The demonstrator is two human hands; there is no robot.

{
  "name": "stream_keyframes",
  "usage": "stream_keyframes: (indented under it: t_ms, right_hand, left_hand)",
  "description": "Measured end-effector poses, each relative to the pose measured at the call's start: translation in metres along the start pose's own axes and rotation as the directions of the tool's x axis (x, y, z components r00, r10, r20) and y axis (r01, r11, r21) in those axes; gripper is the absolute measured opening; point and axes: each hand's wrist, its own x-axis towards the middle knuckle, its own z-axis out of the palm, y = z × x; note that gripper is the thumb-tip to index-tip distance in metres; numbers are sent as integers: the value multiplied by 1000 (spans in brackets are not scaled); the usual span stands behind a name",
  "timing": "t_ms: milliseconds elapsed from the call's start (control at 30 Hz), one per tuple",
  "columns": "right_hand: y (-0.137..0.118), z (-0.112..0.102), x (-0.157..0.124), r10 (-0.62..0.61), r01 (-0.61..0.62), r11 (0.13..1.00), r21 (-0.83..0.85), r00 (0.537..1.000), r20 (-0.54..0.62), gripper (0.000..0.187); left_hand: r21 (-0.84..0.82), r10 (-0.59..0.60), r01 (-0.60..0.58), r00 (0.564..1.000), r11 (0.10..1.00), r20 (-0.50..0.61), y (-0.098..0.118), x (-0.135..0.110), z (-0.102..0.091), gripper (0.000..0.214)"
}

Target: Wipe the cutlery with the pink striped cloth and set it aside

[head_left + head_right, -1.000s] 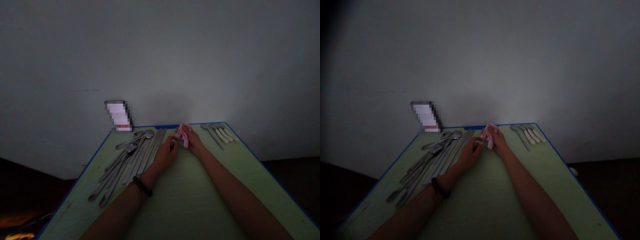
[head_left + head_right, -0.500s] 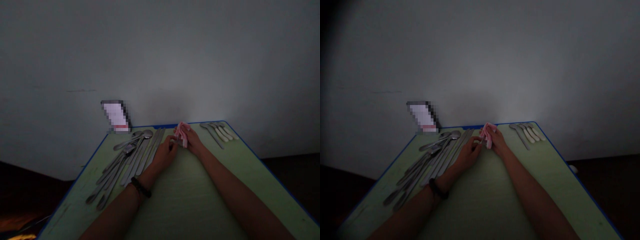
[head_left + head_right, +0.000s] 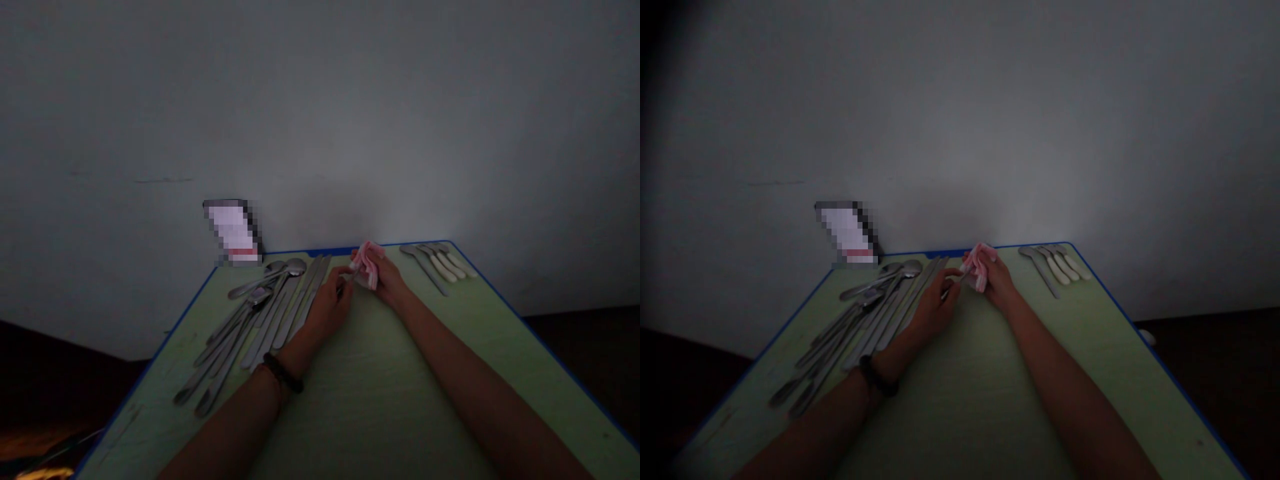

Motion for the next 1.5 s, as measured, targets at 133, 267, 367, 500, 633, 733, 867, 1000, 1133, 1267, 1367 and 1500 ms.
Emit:
stream_keyframes:
  t_ms: [133, 267, 367, 500, 633, 733, 867, 1000, 1133, 1267, 1367, 1500]
  right_hand:
    - [-3, -1, -3, 96, -93, 995, -45, 993, 61, 20]
    - [-3, 2, -5, 56, -55, 998, -32, 998, 24, 20]
    - [1, 6, -5, -92, 93, 996, 13, 992, -91, 17]
    - [5, 8, -4, -219, 230, 972, 40, 958, -186, 21]
    - [3, 8, -4, -109, 107, 994, -23, 989, -98, 19]
    - [-3, 8, -6, 17, -17, 1000, -11, 1000, -21, 19]
    - [-7, 8, -6, 4, -4, 991, 136, 1000, 4, 26]
    - [-2, 7, -3, -53, 61, 995, 73, 992, -116, 15]
    - [2, 4, -1, -72, 71, 997, -11, 993, -98, 13]
    - [-1, 2, -4, 21, -20, 997, -80, 1000, 13, 16]
    - [-2, 1, -7, 101, -83, 981, -176, 990, 98, 23]
    - [0, 1, -6, 64, -51, 986, -156, 995, 76, 25]
  left_hand:
    - [29, 1, 0, 1000, 1000, -22, 1, 2, -2, 19]
    - [23, 4, -4, 1000, 1000, 2, 2, 3, -3, 17]
    - [72, 10, -16, 997, 997, 77, 2, 0, -3, 19]
    - [81, 52, -75, 965, 994, 256, 3, -4, -3, 21]
    - [42, 73, -88, 960, 995, 270, 7, -4, -5, 23]
    - [2, 44, -46, 968, 999, 248, 8, -1, -6, 34]
    - [-30, -50, 62, 952, 998, 303, 6, 0, -6, 48]
    - [-30, -74, 91, 932, 995, 355, 3, 0, -6, 51]
    - [-7, -73, 80, 934, 997, 349, 4, 0, -6, 51]
    - [22, -75, 71, 947, 997, 313, 4, 0, -4, 49]
    - [20, -76, 73, 953, 997, 293, 4, 0, -3, 48]
    - [1, -63, 66, 950, 998, 307, 5, 1, -5, 48]
